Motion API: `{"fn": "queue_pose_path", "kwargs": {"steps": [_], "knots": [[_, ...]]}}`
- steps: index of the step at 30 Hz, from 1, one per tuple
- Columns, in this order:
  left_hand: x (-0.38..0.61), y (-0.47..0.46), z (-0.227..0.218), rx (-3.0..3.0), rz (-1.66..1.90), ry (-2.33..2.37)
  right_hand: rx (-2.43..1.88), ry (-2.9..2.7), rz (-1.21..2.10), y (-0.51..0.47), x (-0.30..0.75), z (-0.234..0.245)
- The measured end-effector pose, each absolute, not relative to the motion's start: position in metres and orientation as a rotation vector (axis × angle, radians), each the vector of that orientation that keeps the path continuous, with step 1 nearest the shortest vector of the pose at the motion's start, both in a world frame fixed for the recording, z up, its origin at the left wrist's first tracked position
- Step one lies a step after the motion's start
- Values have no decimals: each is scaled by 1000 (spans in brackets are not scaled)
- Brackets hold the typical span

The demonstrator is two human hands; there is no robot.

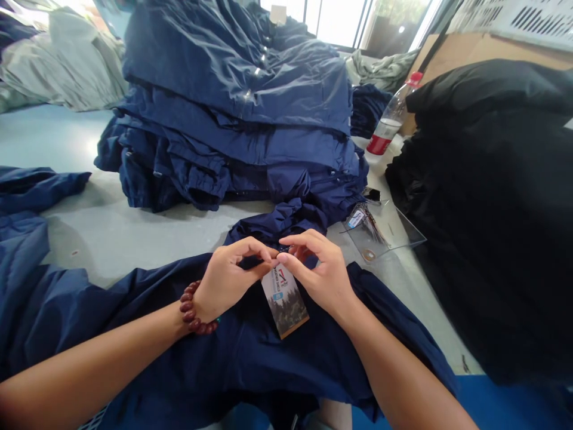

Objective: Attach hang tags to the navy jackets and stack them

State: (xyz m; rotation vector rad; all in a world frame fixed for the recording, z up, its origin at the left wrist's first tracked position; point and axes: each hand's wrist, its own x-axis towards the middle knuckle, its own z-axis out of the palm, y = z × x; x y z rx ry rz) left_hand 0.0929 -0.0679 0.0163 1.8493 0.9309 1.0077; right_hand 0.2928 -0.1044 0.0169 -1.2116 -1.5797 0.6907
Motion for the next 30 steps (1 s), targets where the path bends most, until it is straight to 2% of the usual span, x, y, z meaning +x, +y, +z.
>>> {"fn": "queue_pose_path", "kwargs": {"steps": [6, 17, 30], "knots": [[97, -68, 8, 1722, 990, 864, -1137, -1480, 857, -97, 295, 6], [99, -61, -2, 1812, 1043, 842, -965, -1353, 964, -91, 296, 2], [100, -51, -5, 1817, 727, 837, -1033, -1257, 953, -89, 301, 2]]}}
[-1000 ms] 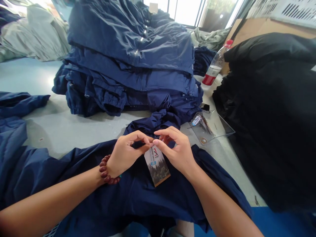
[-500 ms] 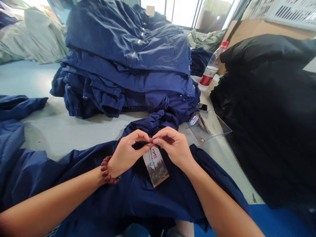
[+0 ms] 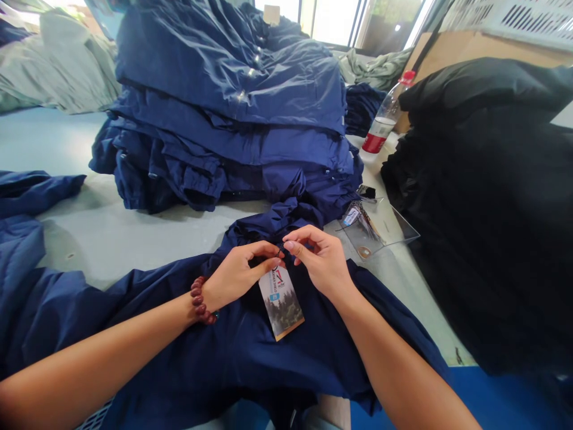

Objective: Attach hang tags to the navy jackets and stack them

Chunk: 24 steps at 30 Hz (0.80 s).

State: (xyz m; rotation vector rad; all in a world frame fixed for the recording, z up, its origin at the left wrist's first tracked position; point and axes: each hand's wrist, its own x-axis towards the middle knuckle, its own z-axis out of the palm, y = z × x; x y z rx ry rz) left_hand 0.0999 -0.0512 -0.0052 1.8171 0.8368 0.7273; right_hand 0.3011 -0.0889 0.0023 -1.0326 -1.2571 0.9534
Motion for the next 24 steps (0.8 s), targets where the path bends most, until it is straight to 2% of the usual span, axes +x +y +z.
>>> {"fn": "queue_pose_path", "kwargs": {"steps": [11, 18, 24], "knots": [[101, -49, -4, 1760, 609, 814, -1047, -1125, 1074, -83, 304, -1], [100, -47, -6, 1707, 605, 792, -1171, -1166, 1270, -80, 307, -6], [100, -47, -4, 1661, 605, 850, -1226, -1324, 1254, -83, 304, -10]]}}
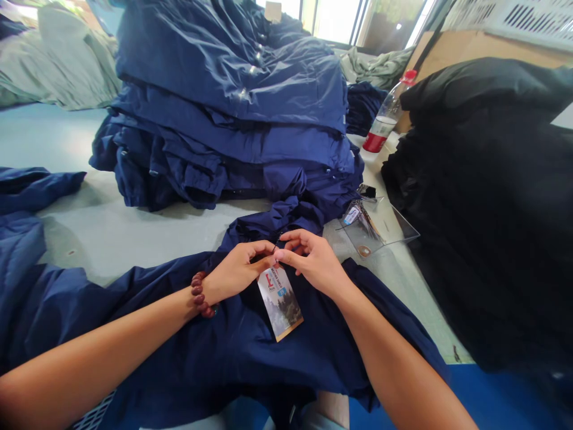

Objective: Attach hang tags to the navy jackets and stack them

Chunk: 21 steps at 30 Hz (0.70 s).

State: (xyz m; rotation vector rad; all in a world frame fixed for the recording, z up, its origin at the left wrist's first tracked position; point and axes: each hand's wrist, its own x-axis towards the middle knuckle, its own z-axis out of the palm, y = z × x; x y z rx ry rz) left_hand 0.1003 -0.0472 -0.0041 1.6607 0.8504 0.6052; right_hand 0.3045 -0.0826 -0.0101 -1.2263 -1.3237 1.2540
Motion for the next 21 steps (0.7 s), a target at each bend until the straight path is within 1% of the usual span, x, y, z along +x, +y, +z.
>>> {"fn": "queue_pose_path", "kwargs": {"steps": [7, 13, 21], "knots": [[99, -46, -2, 1609, 596, 863, -1180, -1415, 1263, -84, 310, -8], [99, -46, -2, 1603, 593, 845, -1224, -1557, 1164, -85, 312, -9], [97, -49, -7, 1750, 559, 775, -1139, -1419, 1106, -83, 302, -13]]}}
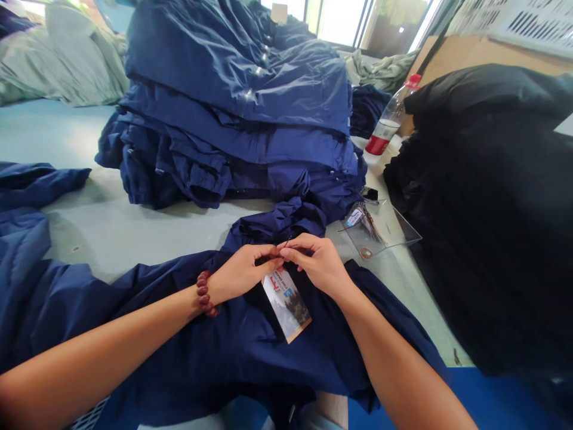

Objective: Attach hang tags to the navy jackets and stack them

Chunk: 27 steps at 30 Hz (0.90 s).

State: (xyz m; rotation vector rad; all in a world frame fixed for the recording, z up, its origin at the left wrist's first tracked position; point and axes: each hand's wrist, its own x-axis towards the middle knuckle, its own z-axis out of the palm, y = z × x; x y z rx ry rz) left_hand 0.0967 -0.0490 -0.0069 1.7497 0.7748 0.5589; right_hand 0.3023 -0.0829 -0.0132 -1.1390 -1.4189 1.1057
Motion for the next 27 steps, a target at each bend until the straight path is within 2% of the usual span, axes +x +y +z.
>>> {"fn": "queue_pose_path", "kwargs": {"steps": [12, 20, 27], "knots": [[99, -48, -11, 1927, 494, 769, -1152, -1281, 1155, -83, 302, -8], [100, -51, -10, 1984, 475, 776, -1163, -1464, 897, -87, 306, -2], [99, -52, -9, 2022, 463, 743, -1172, -1464, 917, -90, 305, 2]]}}
